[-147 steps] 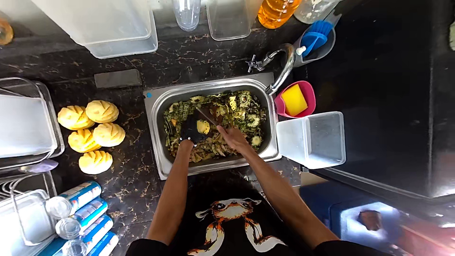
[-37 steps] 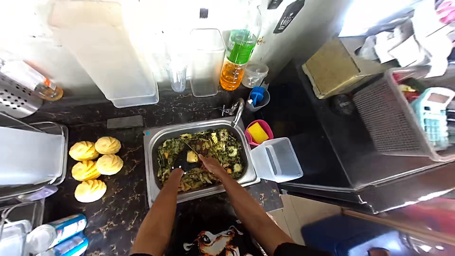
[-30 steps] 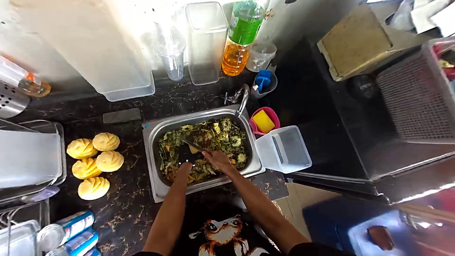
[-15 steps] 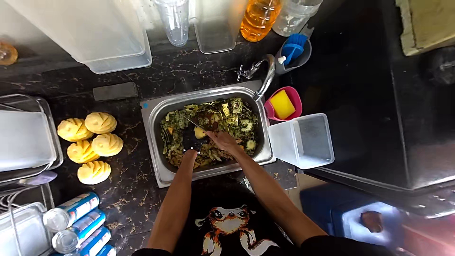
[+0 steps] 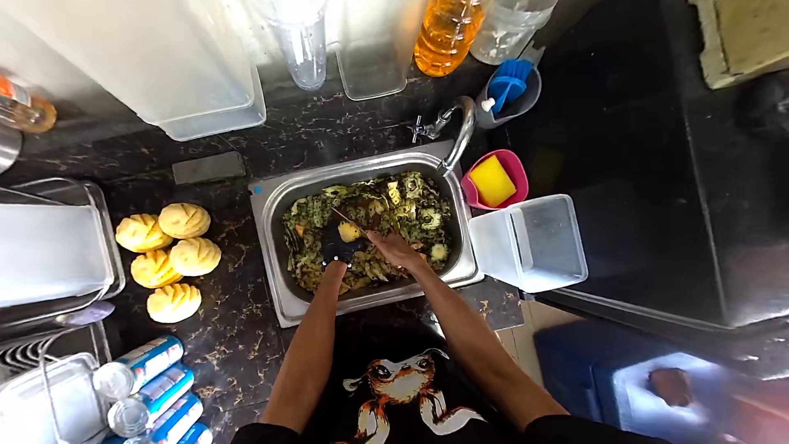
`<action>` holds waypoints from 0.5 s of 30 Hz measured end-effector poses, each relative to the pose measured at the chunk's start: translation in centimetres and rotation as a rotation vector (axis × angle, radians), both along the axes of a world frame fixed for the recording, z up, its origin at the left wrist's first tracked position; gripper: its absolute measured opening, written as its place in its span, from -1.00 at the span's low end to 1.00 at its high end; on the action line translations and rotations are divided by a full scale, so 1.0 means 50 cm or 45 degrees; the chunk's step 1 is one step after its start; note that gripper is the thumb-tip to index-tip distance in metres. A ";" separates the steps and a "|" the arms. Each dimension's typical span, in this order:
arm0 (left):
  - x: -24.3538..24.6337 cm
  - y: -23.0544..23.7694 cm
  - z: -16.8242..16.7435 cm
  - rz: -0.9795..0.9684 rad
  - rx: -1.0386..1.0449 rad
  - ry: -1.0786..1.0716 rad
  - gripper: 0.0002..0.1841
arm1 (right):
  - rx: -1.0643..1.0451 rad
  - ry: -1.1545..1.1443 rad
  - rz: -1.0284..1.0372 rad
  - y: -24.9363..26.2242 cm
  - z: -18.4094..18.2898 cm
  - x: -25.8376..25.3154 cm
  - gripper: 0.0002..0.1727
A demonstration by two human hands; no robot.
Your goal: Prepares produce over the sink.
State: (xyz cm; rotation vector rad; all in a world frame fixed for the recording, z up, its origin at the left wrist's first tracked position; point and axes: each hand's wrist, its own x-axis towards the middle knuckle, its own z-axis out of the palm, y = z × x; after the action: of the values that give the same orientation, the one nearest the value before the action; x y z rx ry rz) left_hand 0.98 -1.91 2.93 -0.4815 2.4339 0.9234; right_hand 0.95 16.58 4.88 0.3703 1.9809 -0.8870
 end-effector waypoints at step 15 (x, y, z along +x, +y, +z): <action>-0.057 -0.006 0.223 -0.376 -0.091 -0.333 -0.10 | 0.014 0.128 -0.023 -0.008 -0.004 -0.002 0.14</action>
State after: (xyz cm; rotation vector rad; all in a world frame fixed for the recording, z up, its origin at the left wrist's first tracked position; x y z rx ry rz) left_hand -1.87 -2.22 14.10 -0.2401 2.2267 0.6101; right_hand 0.85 16.18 4.67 0.3567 2.0781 -0.9227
